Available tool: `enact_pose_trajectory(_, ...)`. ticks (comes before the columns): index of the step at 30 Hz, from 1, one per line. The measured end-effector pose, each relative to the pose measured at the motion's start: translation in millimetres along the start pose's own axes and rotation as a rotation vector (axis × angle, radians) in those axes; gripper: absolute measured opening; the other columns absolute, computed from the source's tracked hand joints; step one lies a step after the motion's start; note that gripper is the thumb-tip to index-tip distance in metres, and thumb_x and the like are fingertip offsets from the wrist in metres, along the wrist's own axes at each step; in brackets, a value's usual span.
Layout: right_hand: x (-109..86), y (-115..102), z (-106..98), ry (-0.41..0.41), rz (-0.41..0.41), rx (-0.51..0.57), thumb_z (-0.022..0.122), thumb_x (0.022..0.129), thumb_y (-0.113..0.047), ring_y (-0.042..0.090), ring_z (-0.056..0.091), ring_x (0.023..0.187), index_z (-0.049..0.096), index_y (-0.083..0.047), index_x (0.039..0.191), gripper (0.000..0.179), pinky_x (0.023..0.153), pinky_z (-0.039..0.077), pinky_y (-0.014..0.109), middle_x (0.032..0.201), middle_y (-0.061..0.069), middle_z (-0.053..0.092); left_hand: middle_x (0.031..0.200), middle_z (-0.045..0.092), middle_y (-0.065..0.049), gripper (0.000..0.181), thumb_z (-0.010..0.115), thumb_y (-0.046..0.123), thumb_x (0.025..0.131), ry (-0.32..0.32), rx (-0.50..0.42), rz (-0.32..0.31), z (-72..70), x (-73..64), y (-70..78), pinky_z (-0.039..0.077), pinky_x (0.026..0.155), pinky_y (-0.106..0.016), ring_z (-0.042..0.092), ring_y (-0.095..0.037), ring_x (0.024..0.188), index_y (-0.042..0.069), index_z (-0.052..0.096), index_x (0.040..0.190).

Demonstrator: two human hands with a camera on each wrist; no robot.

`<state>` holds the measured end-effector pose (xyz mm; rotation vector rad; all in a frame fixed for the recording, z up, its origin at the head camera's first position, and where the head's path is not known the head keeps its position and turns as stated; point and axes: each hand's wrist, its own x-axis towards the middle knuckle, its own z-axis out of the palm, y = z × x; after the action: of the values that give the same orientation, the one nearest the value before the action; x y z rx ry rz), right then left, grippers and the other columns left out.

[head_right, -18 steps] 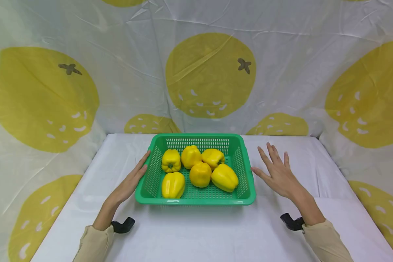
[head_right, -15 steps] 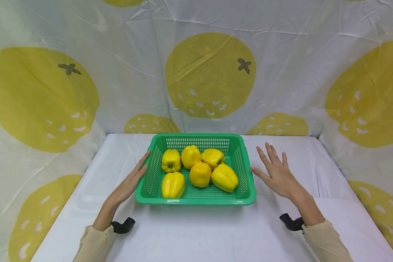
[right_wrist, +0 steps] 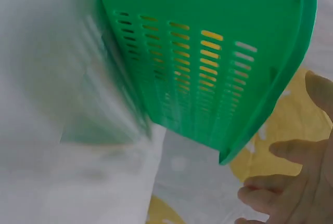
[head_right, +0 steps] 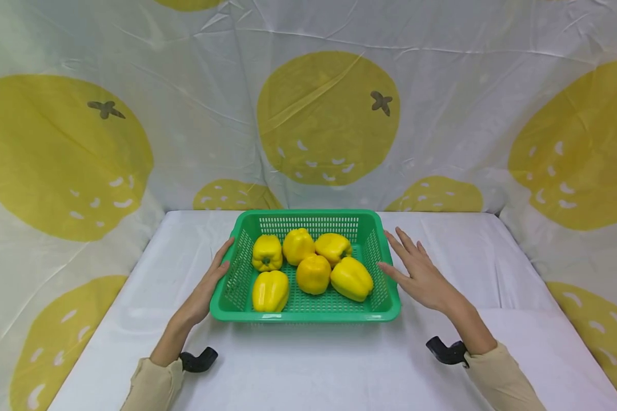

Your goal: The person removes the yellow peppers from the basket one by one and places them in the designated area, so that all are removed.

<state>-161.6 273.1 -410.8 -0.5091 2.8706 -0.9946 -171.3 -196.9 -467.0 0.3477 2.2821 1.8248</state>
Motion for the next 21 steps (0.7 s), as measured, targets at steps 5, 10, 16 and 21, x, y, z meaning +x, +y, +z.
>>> enact_pose_trajectory(5, 2.0, -11.0, 8.5, 0.011, -0.014, 0.038, 0.057, 0.106, -0.040, 0.054, 0.011, 0.156, 0.019, -0.017, 0.167, 0.076, 0.114, 0.014, 0.080, 0.174, 0.018, 0.009, 0.176, -0.005, -0.001, 0.054, 0.021, 0.042, 0.114, 0.006, -0.034, 0.006, 1.7, 0.2, -2.6, 0.011, 0.123, -0.067, 0.002, -0.037, 0.161, 0.041, 0.004, 0.166)
enact_pose_trajectory(10, 4.2, -21.4, 16.2, 0.064, -0.054, 0.054, 0.061, 0.105, -0.036, 0.051, 0.023, 0.154, 0.025, -0.017, 0.166, 0.073, 0.110, 0.026, 0.079, 0.172, 0.018, 0.019, 0.176, -0.004, -0.002, 0.054, 0.020, 0.043, 0.114, 0.004, -0.053, 0.001, 3.6, 1.8, -4.9, 0.016, 0.121, -0.065, 0.006, -0.038, 0.160, 0.041, 0.004, 0.166)
enact_pose_trajectory(16, 10.6, -31.4, 25.9, 0.100, -0.103, 0.050, 0.069, 0.101, -0.032, 0.052, 0.028, 0.152, 0.033, -0.016, 0.163, 0.073, 0.110, 0.029, 0.078, 0.168, 0.021, 0.029, 0.176, -0.004, -0.002, 0.054, 0.020, 0.043, 0.114, 0.010, -0.062, 0.007, 4.2, 1.7, -4.4, 0.015, 0.122, -0.065, 0.005, -0.037, 0.160, 0.041, 0.005, 0.166)
enact_pose_trajectory(21, 16.0, -36.6, 33.3, 0.097, -0.143, 0.048, 0.071, 0.100, -0.029, 0.053, 0.033, 0.149, 0.038, -0.014, 0.160, 0.071, 0.109, 0.033, 0.076, 0.166, 0.023, 0.031, 0.176, -0.004, -0.001, 0.054, 0.020, 0.044, 0.114, 0.013, -0.063, 0.010, 3.4, 1.3, -4.9, 0.017, 0.122, -0.064, 0.006, -0.036, 0.160, 0.042, 0.005, 0.166)
